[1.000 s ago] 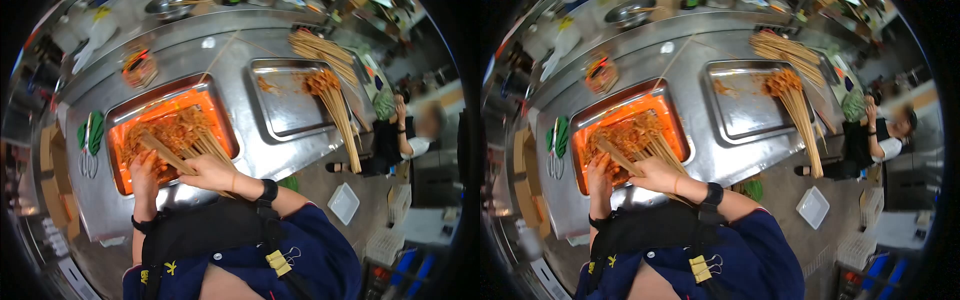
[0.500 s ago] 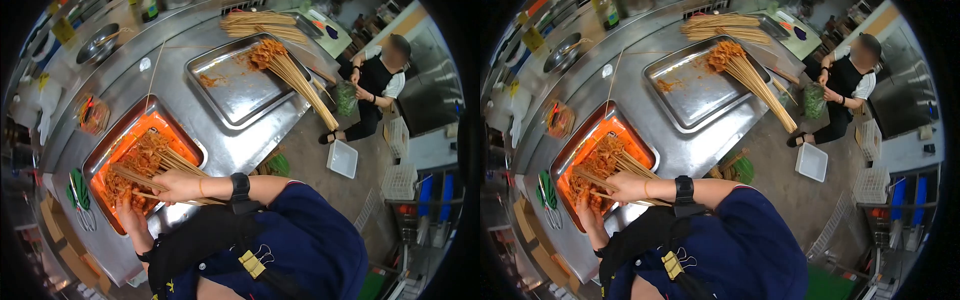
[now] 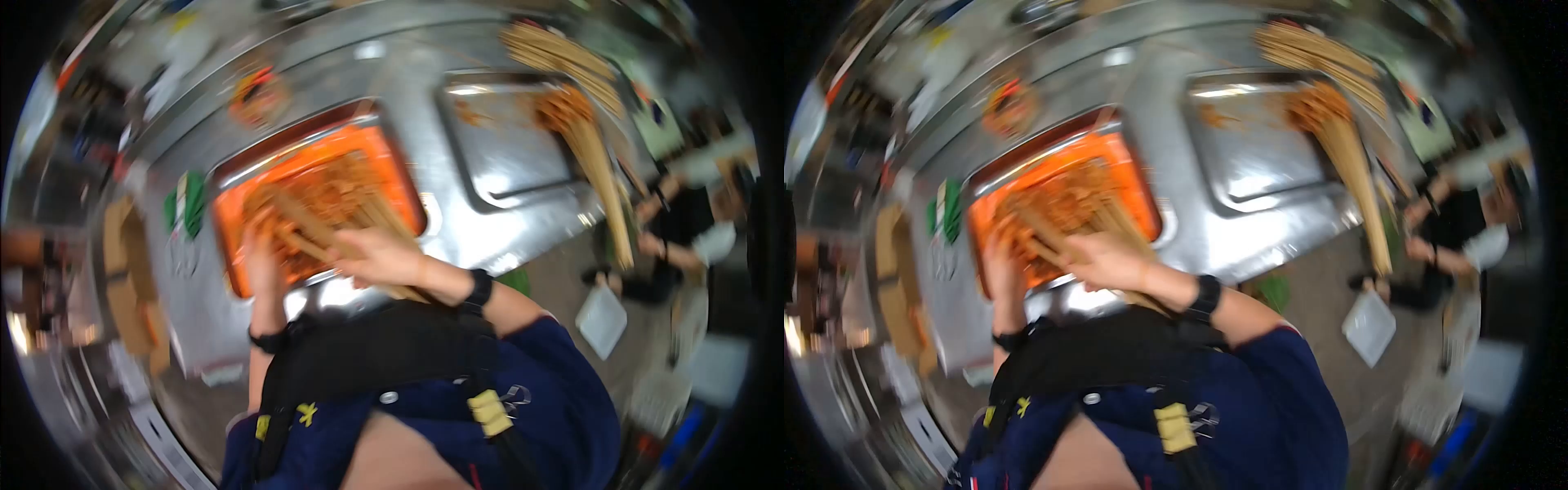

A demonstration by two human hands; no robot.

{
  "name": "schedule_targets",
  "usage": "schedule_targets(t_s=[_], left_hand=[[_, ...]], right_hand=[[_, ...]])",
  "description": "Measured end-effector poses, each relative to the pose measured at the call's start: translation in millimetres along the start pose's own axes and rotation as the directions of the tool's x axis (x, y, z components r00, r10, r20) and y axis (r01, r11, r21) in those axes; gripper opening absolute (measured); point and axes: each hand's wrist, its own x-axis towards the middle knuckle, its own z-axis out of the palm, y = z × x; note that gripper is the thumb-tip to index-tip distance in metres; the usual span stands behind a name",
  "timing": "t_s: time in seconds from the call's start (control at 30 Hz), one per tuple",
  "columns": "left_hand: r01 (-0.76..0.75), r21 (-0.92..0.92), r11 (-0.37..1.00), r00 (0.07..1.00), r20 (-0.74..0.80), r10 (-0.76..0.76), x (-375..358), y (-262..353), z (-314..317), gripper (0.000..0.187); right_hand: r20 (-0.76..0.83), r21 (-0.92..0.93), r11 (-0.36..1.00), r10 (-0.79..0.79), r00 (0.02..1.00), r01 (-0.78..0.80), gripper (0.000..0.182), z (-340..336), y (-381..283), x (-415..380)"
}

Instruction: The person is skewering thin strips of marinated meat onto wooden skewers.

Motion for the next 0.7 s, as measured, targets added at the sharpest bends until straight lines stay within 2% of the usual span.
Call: schedule_targets(t_s=[0.07,0.13,0.17,0.3,0.43,0.5,0.53,0.6,0.63,0.7], left_hand=[[-0.058,0.06,0.997,0.997,-0.047,0.061,1,3,5,0.027],[-0.113,0.011,0.994,0.993,0.04,0.112,1,3,5,0.02],[-0.075,0.037,0.996,0.995,0.064,0.073,2,4,3,0.023],[0.019,0.048,0.999,0.997,0.077,-0.023,4,15,-11,0.021],[-0.058,0.123,0.991,0.981,-0.178,0.08,10,23,-56,0.016],[0.004,0.418,0.909,0.982,-0.174,0.075,11,11,-86,0.02],[0.027,0.585,0.811,0.983,-0.163,0.085,8,10,-89,0.021],[0.064,0.846,0.529,0.987,-0.133,0.094,-3,8,-90,0.023],[0.146,0.836,0.529,0.983,-0.183,0.017,-12,24,-75,0.028],[0.112,0.886,0.449,0.973,-0.189,0.131,-16,16,-64,0.024]], right_hand=[[0.033,0.047,0.997,0.055,0.998,-0.056,0.02,0,-5,2],[0.038,0.154,0.985,0.078,0.996,-0.083,0.017,1,-6,1],[0.026,0.233,0.969,0.085,0.996,-0.089,0.014,2,-2,2],[0.034,0.266,0.948,0.174,0.984,-0.177,0.01,4,-15,3],[-0.003,0.282,0.941,0.194,0.981,-0.185,0.01,5,-11,3],[-0.004,0.293,0.937,0.202,0.979,-0.192,0.01,4,-11,4],[-0.005,0.282,0.94,0.203,0.979,-0.194,0.01,4,-12,4],[0.003,0.285,0.94,0.195,0.981,-0.188,0.01,4,-9,4],[0.006,0.284,0.941,0.19,0.982,-0.184,0.01,4,-9,5],[-0.01,0.265,0.943,0.21,0.978,-0.2,0.011,5,-13,4]])
